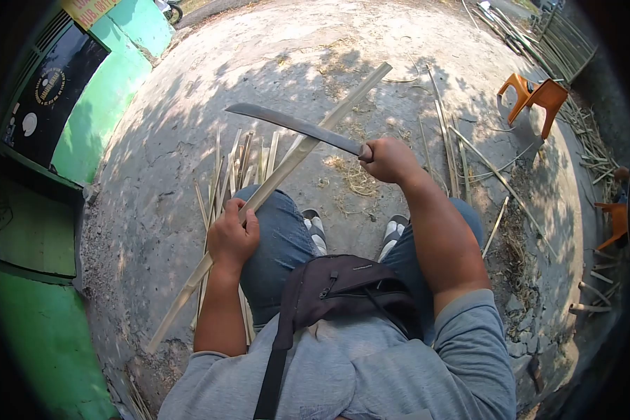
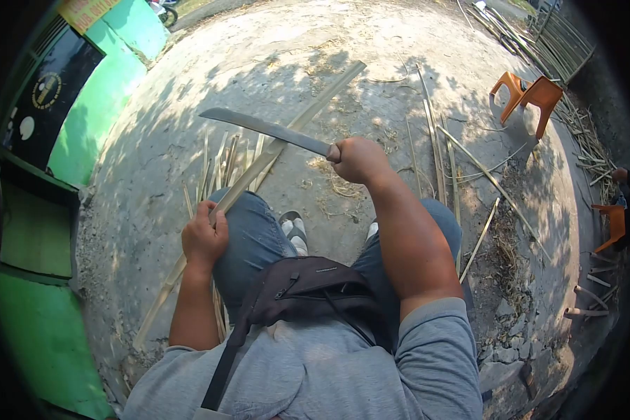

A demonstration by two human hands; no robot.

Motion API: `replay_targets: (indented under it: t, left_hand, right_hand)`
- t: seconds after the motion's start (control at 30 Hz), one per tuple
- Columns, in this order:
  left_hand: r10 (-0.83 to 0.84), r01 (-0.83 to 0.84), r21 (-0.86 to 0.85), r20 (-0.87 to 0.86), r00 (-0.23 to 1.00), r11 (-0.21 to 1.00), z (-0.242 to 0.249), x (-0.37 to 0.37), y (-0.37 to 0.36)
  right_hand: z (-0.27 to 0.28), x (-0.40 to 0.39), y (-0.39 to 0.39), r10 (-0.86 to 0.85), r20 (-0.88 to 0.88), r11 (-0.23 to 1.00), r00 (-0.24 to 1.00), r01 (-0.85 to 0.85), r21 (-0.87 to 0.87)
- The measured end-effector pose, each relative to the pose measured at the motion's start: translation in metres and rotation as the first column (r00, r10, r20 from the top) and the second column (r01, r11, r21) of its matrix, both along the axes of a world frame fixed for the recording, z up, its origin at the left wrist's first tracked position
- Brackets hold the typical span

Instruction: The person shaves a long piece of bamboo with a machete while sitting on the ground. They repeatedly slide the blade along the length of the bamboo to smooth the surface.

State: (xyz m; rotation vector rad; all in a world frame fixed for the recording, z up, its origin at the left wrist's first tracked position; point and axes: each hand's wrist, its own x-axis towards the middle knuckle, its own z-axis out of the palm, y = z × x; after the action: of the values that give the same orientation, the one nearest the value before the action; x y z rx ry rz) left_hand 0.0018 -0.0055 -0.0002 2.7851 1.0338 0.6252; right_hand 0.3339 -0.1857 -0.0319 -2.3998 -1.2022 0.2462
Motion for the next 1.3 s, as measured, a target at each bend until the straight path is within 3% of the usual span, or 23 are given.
replay_targets:
  t: [0.23,0.33,0.63,1.3]
  left_hand:
    - [0.014,-0.014,-0.005,-0.002,1.000,1.000,-0.001,-0.001,0.000]
    - [0.013,-0.013,0.002,0.009,1.000,1.000,-0.003,0.000,0.000]
    - [0.016,-0.016,0.003,-0.016,1.000,1.000,-0.002,0.000,-0.001]
    - [0.048,-0.048,-0.004,-0.038,0.998,0.999,0.000,0.002,-0.002]
  right_hand:
    - [-0.004,-0.005,0.003,-0.004,-0.084,1.000,0.996,0.005,0.010]
    - [-0.011,-0.008,0.006,0.044,-0.103,0.993,0.994,-0.033,0.111]
    - [-0.002,-0.020,0.004,0.201,-0.012,0.979,0.980,-0.200,0.047]
    - [0.002,-0.019,0.008,0.149,-0.059,0.985,0.987,-0.153,-0.079]
